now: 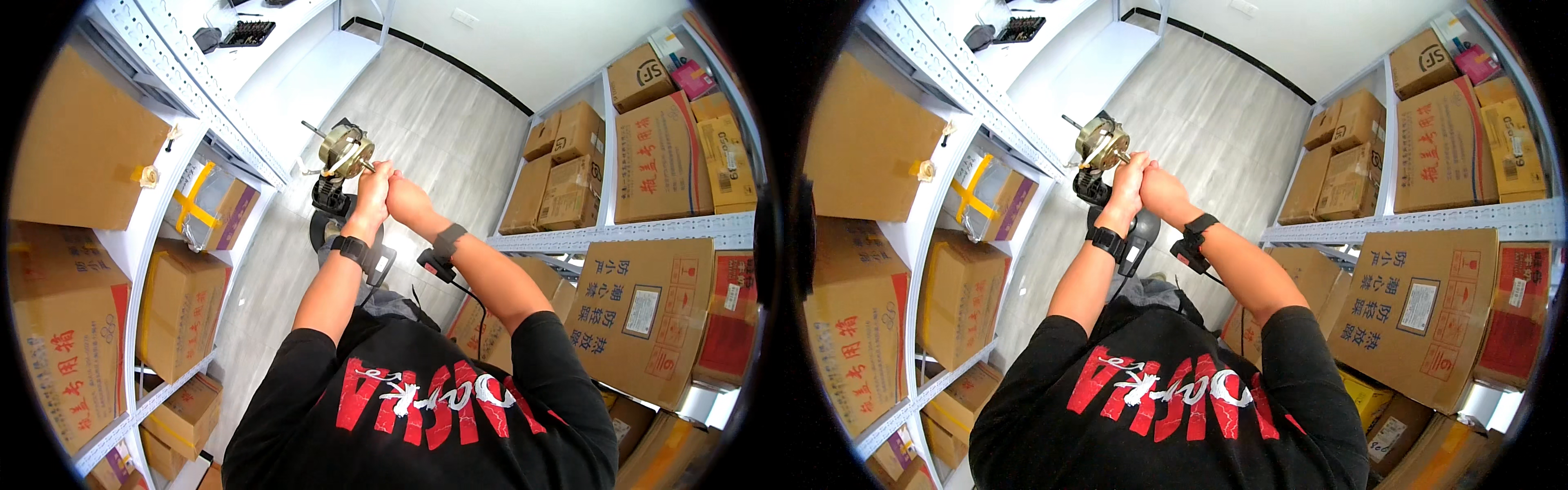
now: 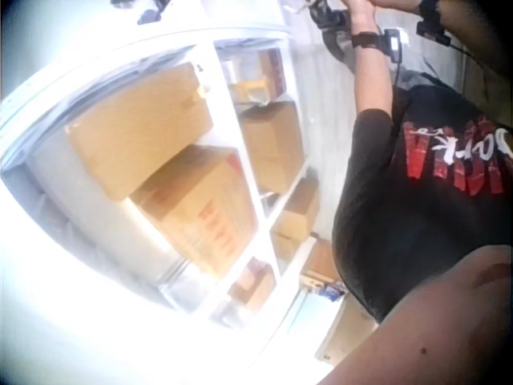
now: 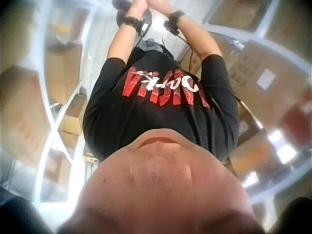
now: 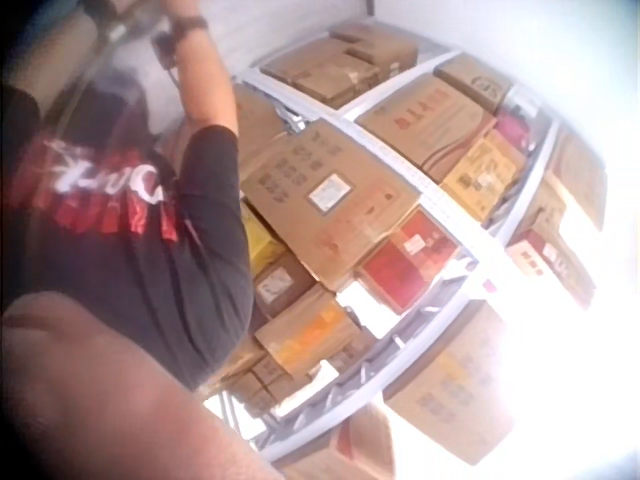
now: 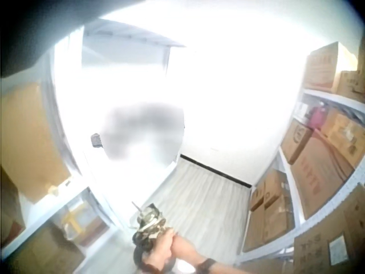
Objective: The person uses a screwdriver to adjust and tighten screws on a mechanical device held in a clamp. They rotate the device to access different sides and wipe it with a cloth during the process.
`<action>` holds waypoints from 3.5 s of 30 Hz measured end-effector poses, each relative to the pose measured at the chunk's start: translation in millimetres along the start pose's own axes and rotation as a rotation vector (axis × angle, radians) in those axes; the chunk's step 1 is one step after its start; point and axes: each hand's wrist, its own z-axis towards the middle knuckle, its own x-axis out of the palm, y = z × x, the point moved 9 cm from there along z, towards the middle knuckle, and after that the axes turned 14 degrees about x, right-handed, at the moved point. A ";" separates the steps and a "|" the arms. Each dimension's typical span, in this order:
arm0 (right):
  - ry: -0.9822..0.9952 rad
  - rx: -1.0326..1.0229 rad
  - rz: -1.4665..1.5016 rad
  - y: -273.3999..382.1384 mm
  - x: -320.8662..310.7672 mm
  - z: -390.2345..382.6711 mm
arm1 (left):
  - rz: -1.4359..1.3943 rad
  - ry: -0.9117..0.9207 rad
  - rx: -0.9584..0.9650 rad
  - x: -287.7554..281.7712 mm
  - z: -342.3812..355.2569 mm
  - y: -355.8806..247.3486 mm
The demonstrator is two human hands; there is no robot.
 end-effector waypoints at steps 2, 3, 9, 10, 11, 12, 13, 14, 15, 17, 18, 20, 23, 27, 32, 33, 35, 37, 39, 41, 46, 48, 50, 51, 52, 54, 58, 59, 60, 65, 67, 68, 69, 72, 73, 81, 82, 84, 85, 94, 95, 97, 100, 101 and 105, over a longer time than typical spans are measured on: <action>-0.029 0.026 -0.029 -2.1 -1.9 1.5 | -0.070 0.012 -0.014 2.8 -0.1 -0.4; -0.033 0.024 -0.045 -1.0 -3.0 1.1 | -0.108 0.017 -0.021 4.1 0.4 0.5; -0.078 0.059 -0.108 6.5 -12.0 -4.3 | -0.196 0.079 0.028 10.9 1.2 -4.7; -0.076 0.074 -0.122 5.2 -11.3 -3.3 | -0.191 0.086 0.030 11.6 0.9 -4.7; -0.078 0.089 -0.139 3.5 -10.7 -1.5 | -0.230 0.103 0.035 14.0 1.9 -4.3; -0.096 0.085 -0.163 2.9 -10.6 -0.5 | -0.268 0.120 0.039 16.3 2.8 -3.8; -0.114 0.080 -0.186 1.7 -10.6 0.3 | -0.307 0.137 0.043 18.6 3.6 -3.1; -0.131 0.073 -0.207 1.1 -10.2 1.0 | -0.330 0.141 0.057 19.7 4.6 -2.9; -0.165 0.034 -0.239 3.0 -11.3 0.9 | -0.352 0.144 0.070 21.3 5.5 -2.5; -0.233 -0.044 -0.304 7.9 -15.8 -0.4 | -0.426 0.188 0.099 22.7 8.7 -3.1; -0.255 -0.063 -0.344 10.2 -17.5 -0.1 | -0.463 0.200 0.118 23.2 11.6 -2.4; -0.301 -0.096 -0.422 14.7 -21.9 1.1 | -0.537 0.226 0.153 27.0 15.6 -3.5; -0.373 -0.102 -0.467 14.8 -23.1 1.4 | -0.568 0.233 0.121 29.3 14.4 -1.3; -0.411 -0.069 -0.483 22.2 -31.3 -4.0 | -0.487 0.235 0.062 20.1 21.0 3.0; -0.152 0.068 0.082 -14.8 -30.7 8.6 | -0.524 0.179 0.027 24.4 22.4 2.2; 0.031 0.178 0.353 -30.4 -26.4 13.2 | -0.520 0.185 0.052 24.3 23.8 1.5; 0.346 0.444 0.909 -39.2 -21.8 -2.6 | -0.571 0.195 -0.031 25.4 22.0 5.1; 0.433 0.560 1.039 -55.3 -7.1 -5.0 | -0.575 0.126 -0.020 22.7 18.6 5.0; 0.590 0.667 1.110 -60.0 7.2 -9.3 | -0.611 0.120 0.007 25.7 21.1 5.0; 0.733 0.595 1.092 -54.7 7.0 -7.2 | -0.653 0.130 -0.008 28.8 23.4 5.8; 0.568 0.539 0.963 -63.8 3.6 7.9 | -0.586 0.083 0.054 33.3 19.0 5.4; 0.498 0.489 0.915 -61.0 0.7 13.6 | -0.422 -0.034 0.123 31.0 14.0 0.3; 0.425 0.437 0.835 -59.4 -4.8 16.7 | -0.303 -0.133 0.162 26.7 11.9 -1.6; 0.387 0.410 0.779 -58.7 -8.3 16.7 | -0.267 -0.173 0.168 24.9 14.0 -1.3; 0.349 0.381 0.723 -57.3 -12.2 16.5 | -0.230 -0.212 0.173 23.3 15.9 -1.1; 0.334 0.380 0.683 -52.6 -12.5 12.7 | -0.179 -0.302 0.149 21.5 15.4 -3.0; 0.419 0.376 0.658 -51.1 -8.9 9.3 | -0.186 -0.341 0.078 20.5 11.6 -4.1; 0.485 0.364 0.726 -50.1 -6.4 9.6 | -0.214 -0.322 0.086 20.6 13.6 -2.7; 0.552 0.351 0.794 -51.4 -4.6 10.6 | -0.242 -0.302 0.093 20.8 15.6 -1.4; 0.845 0.570 1.398 -61.7 15.3 -1.5 | -0.276 -0.319 0.146 22.7 15.7 -4.9; 0.902 0.681 1.352 -67.5 33.8 2.3 | -0.289 -0.297 0.129 23.2 15.3 -1.2; 0.940 0.730 1.327 -61.5 38.4 1.1 | -0.291 -0.291 0.130 23.1 14.6 -1.9; 0.850 0.751 1.251 -63.7 34.6 5.8 | -0.285 -0.298 0.150 22.1 16.6 -5.2; 0.565 0.668 0.970 -63.3 12.3 18.2 | -0.336 -0.262 0.159 24.5 20.4 -11.1; 0.450 0.646 0.905 -62.5 4.6 20.4 | -0.334 -0.273 0.155 23.3 21.0 -11.1; -0.197 0.267 0.428 -53.7 -31.0 29.4 | -0.484 -0.115 0.174 29.8 29.8 -7.7; -0.224 0.264 0.380 -48.0 -35.5 26.8 | -0.516 -0.089 0.188 29.8 30.9 -9.6; -0.251 0.237 0.320 -46.9 -38.1 27.0 | -0.514 -0.062 0.164 32.9 31.1 -8.6; -0.263 0.222 0.290 -46.1 -39.7 27.1 | -0.510 -0.049 0.155 33.9 30.8 -6.4; -0.293 0.111 0.236 -37.7 -63.1 44.8 | -0.405 0.126 0.176 27.1 36.7 -7.0; -0.263 0.092 0.204 -31.0 -68.2 46.0 | -0.363 0.093 0.165 21.5 34.8 -9.7; -0.203 0.021 0.171 -24.9 -67.6 49.7 | -0.194 0.094 0.154 11.9 28.1 -16.8; -0.073 -0.032 0.166 -25.1 -65.1 48.2 | -0.258 0.142 0.062 17.8 14.5 -23.6; -0.030 -0.041 0.188 -25.2 -63.2 44.0 | -0.250 0.184 0.020 18.0 11.7 -20.6; 0.179 -0.062 0.297 -14.9 -46.6 19.2 | -0.276 0.249 0.035 11.7 5.4 -23.3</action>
